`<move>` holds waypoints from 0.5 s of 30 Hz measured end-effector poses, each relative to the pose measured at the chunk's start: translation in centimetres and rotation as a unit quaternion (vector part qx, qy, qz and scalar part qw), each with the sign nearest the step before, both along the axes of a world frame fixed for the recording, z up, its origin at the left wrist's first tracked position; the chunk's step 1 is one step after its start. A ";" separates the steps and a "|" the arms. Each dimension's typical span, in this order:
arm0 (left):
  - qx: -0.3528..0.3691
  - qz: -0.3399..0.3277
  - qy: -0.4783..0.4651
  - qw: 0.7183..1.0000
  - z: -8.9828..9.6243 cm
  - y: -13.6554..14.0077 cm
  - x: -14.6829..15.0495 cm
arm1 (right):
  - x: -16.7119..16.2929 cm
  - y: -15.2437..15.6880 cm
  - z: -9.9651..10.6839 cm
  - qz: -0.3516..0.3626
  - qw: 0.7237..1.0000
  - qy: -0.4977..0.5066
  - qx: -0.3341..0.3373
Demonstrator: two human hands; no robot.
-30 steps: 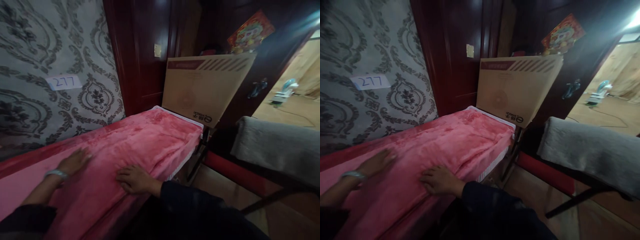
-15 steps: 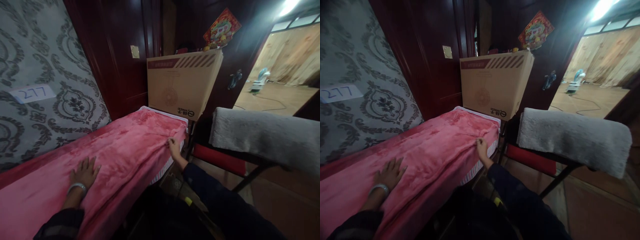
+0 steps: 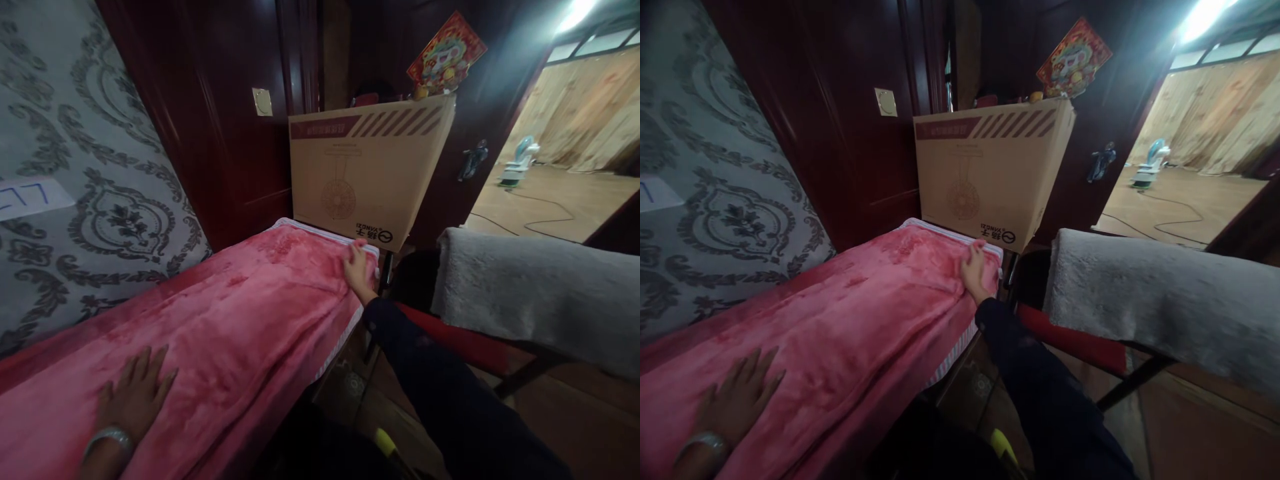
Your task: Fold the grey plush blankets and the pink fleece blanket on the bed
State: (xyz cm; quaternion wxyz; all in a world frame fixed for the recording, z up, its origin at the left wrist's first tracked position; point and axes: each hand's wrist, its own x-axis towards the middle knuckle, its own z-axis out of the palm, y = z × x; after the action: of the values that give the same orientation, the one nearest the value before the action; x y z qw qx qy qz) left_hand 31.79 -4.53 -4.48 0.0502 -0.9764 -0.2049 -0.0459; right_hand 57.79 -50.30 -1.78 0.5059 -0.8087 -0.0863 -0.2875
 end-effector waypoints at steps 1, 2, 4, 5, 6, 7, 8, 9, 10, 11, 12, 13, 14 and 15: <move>-0.001 0.002 0.005 1.000 0.1 0.0 0.0 | 0.1 1.5 0.6 0.026 1.000 -0.008 -0.014; -0.001 0.005 0.007 1.000 0.1 -0.1 0.0 | 0.0 3.2 1.3 0.074 0.996 -0.022 -0.035; -0.003 0.008 0.005 1.000 0.0 0.1 0.0 | -0.4 6.3 2.3 0.184 0.978 -0.052 -0.078; -0.004 0.006 0.002 1.000 -0.2 0.2 -0.1 | -0.6 7.5 2.7 0.222 0.968 -0.063 -0.096; -0.007 0.003 -0.002 1.000 -0.4 0.4 -0.1 | -0.8 8.1 2.9 0.229 0.965 -0.065 -0.111; -0.009 -0.001 -0.005 1.000 -0.6 0.7 -0.1 | -0.8 8.3 3.1 0.213 0.967 -0.056 -0.126; -0.010 -0.003 -0.007 1.000 -0.8 0.9 -0.1 | -0.7 8.0 3.1 0.177 0.974 -0.037 -0.138; -0.010 -0.004 -0.006 1.000 -1.0 1.1 -0.2 | -0.4 7.1 2.9 0.129 0.981 -0.010 -0.147; -0.008 -0.003 -0.005 1.000 -1.1 1.3 -0.2 | 0.1 5.9 2.7 0.081 0.984 0.022 -0.155; -0.006 -0.002 -0.004 1.000 -1.2 1.3 -0.2 | 0.7 4.5 2.3 0.043 0.984 0.052 -0.162; -0.004 0.000 -0.002 1.000 -1.2 1.3 -0.3 | 1.4 3.0 1.9 0.014 0.982 0.079 -0.170; -0.005 0.003 0.000 1.000 -1.1 1.2 -0.3 | 2.2 1.5 1.3 -0.005 0.978 0.103 -0.179; -0.009 0.005 0.001 1.000 -1.0 1.1 -0.4 | 2.8 0.2 0.8 -0.020 0.973 0.127 -0.193; -0.015 0.003 0.001 1.000 -0.9 1.0 -0.5 | 3.5 -0.9 0.3 -0.025 0.966 0.148 -0.210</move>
State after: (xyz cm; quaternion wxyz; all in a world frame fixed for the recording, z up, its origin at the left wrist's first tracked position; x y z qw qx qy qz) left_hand 31.27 -3.57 -5.40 0.0355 -0.9764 -0.2090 -0.0416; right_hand 61.24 -51.21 -1.44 0.3249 -0.9322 -0.0488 -0.1520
